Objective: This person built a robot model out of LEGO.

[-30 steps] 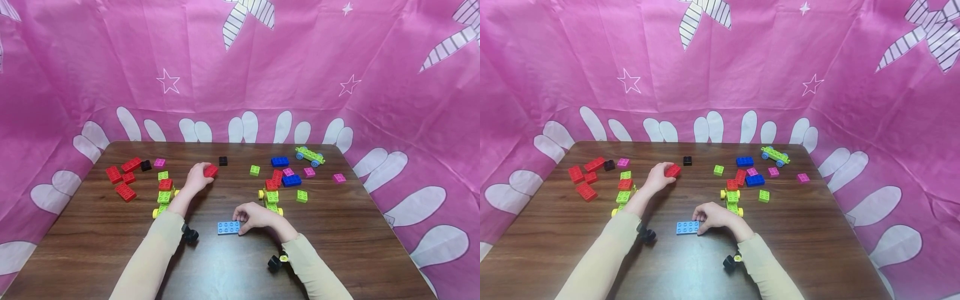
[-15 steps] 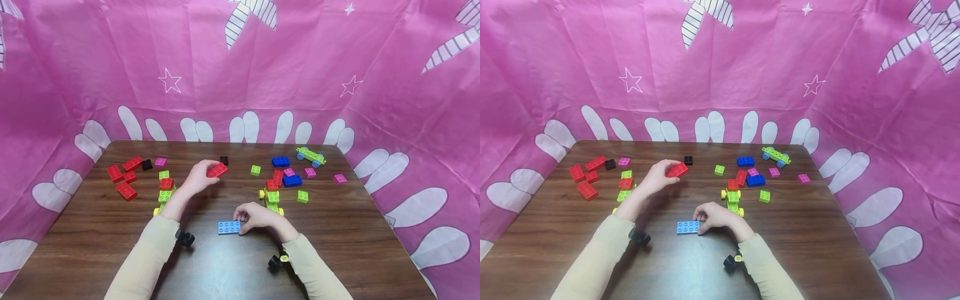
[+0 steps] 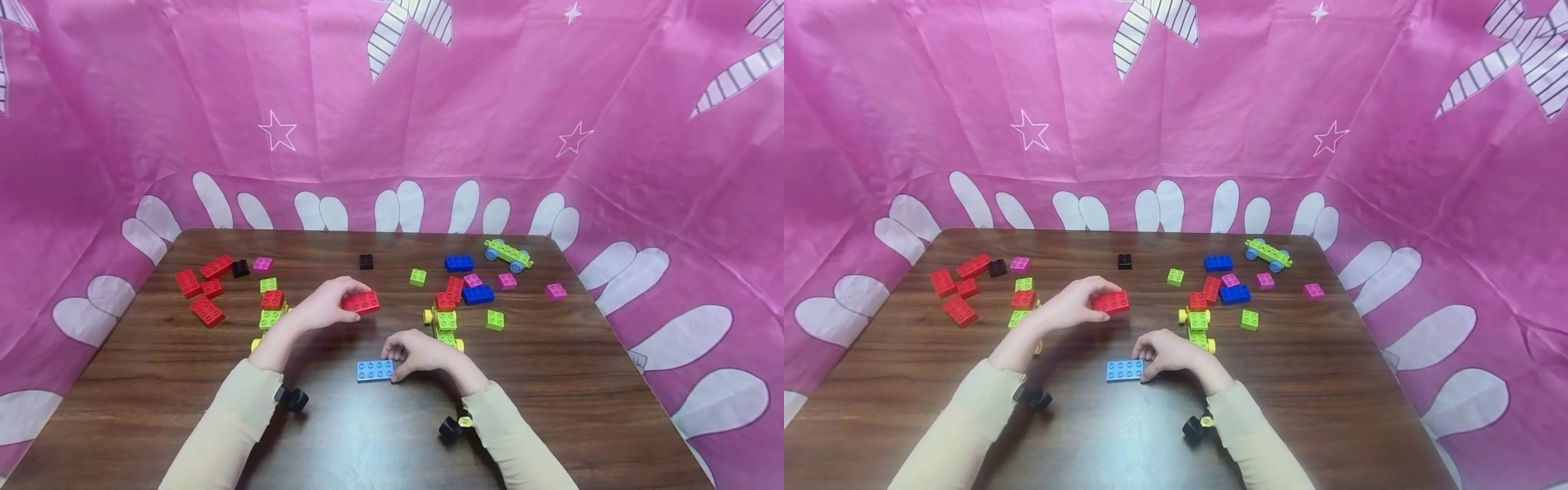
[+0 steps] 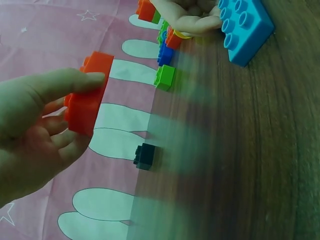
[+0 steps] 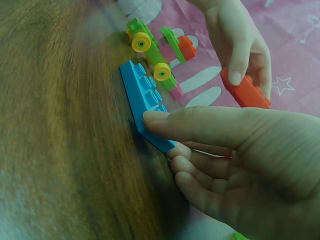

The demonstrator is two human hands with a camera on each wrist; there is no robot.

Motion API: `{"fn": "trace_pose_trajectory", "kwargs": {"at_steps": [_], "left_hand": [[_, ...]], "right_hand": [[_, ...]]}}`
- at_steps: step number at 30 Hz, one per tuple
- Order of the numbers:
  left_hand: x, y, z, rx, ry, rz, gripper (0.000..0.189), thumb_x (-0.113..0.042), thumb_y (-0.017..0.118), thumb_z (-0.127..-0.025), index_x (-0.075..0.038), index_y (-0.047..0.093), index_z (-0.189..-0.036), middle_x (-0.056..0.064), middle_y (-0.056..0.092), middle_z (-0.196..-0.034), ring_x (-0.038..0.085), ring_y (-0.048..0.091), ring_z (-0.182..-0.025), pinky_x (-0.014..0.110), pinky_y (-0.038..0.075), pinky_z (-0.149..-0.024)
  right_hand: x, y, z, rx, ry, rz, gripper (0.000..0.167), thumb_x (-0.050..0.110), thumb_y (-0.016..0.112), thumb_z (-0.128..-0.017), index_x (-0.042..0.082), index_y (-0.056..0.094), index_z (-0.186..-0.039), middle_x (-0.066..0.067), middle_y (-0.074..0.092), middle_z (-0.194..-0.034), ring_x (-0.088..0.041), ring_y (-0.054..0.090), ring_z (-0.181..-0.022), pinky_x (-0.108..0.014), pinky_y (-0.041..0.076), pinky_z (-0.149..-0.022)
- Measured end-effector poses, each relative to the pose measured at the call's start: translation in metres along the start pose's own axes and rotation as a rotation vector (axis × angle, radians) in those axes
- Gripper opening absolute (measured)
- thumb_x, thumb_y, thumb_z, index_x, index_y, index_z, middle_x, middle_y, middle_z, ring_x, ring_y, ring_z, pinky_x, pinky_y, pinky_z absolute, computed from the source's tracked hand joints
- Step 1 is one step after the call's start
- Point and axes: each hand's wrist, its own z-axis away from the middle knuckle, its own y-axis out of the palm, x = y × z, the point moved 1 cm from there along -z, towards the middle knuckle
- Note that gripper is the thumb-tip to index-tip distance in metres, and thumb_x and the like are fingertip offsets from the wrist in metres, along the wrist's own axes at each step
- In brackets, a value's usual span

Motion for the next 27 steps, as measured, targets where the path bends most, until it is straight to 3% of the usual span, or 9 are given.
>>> {"fn": "trace_pose_trajectory", "kwargs": {"at_steps": [19,27], "left_hand": [[0.005,0.018,0.023,0.262,0.117,-0.029,0.045,-0.008,0.081,-0.076,-0.009,0.064,-0.119,0.003,0.065,-0.109,0.015,0.056,-0.099,0.032,0.049,-0.088],[0.008,0.027,0.031,0.339,0.061,-0.009,0.045,-0.009,0.084,-0.074,-0.013,0.065,-0.114,-0.001,0.064,-0.104,0.014,0.055,-0.096,0.031,0.048,-0.084]], "right_hand": [[0.003,0.000,0.001,-0.010,-0.001,0.020,0.033,0.017,0.085,-0.073,0.009,0.068,-0.100,0.003,0.063,-0.086,-0.008,0.055,-0.081,-0.021,0.048,-0.076],[0.003,0.001,0.002,-0.019,-0.005,0.018,0.036,0.017,0.086,-0.073,0.008,0.067,-0.102,0.003,0.062,-0.086,-0.007,0.054,-0.080,-0.020,0.048,-0.074]]}}
